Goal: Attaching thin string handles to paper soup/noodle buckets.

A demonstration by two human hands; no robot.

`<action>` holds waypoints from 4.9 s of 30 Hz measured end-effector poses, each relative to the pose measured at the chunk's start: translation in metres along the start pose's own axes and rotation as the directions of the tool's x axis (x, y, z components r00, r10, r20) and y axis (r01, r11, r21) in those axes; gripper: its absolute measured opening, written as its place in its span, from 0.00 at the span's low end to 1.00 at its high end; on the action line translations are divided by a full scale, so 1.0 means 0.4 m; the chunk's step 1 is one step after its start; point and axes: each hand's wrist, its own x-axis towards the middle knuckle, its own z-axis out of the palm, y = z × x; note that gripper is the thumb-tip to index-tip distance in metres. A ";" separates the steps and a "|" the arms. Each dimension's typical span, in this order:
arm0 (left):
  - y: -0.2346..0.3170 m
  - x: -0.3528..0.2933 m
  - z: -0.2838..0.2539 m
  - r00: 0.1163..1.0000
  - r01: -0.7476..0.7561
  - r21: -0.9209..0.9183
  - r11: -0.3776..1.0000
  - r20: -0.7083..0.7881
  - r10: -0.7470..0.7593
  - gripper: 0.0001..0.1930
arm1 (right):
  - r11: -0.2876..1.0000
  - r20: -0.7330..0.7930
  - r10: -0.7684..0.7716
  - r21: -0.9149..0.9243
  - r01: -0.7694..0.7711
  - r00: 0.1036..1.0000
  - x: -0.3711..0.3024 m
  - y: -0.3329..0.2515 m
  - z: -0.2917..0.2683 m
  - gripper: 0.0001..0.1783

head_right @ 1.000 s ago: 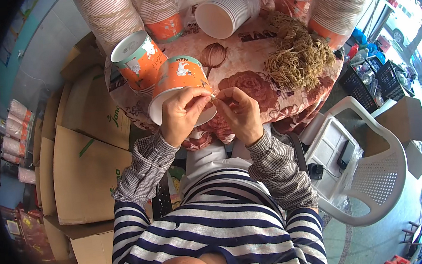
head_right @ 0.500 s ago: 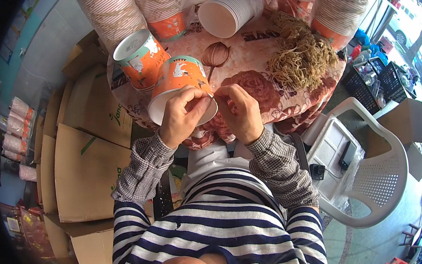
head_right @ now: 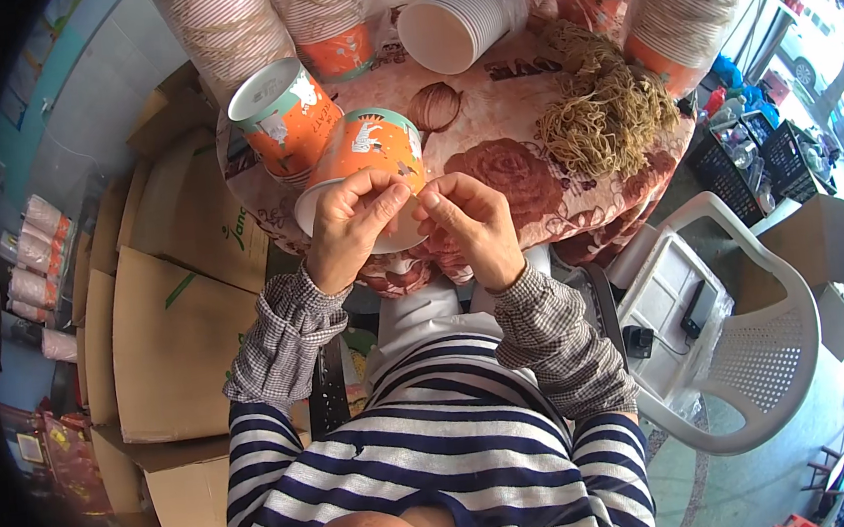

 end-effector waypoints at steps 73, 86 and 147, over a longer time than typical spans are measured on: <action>-0.011 -0.022 -0.038 0.822 -0.561 0.639 0.526 0.356 0.444 0.19 | 0.904 0.067 -0.130 -0.402 0.146 0.989 -0.028 0.050 0.021 0.03; 0.034 0.051 -0.019 0.725 -0.570 0.800 0.189 0.380 0.575 0.09 | 0.961 -0.038 -0.167 -0.230 0.154 0.985 0.034 -0.058 0.021 0.08; -0.115 -0.158 -0.204 0.777 -0.475 0.879 -0.024 0.432 0.457 0.13 | 0.936 -0.135 -0.082 -0.351 0.029 0.987 0.289 0.278 -0.011 0.08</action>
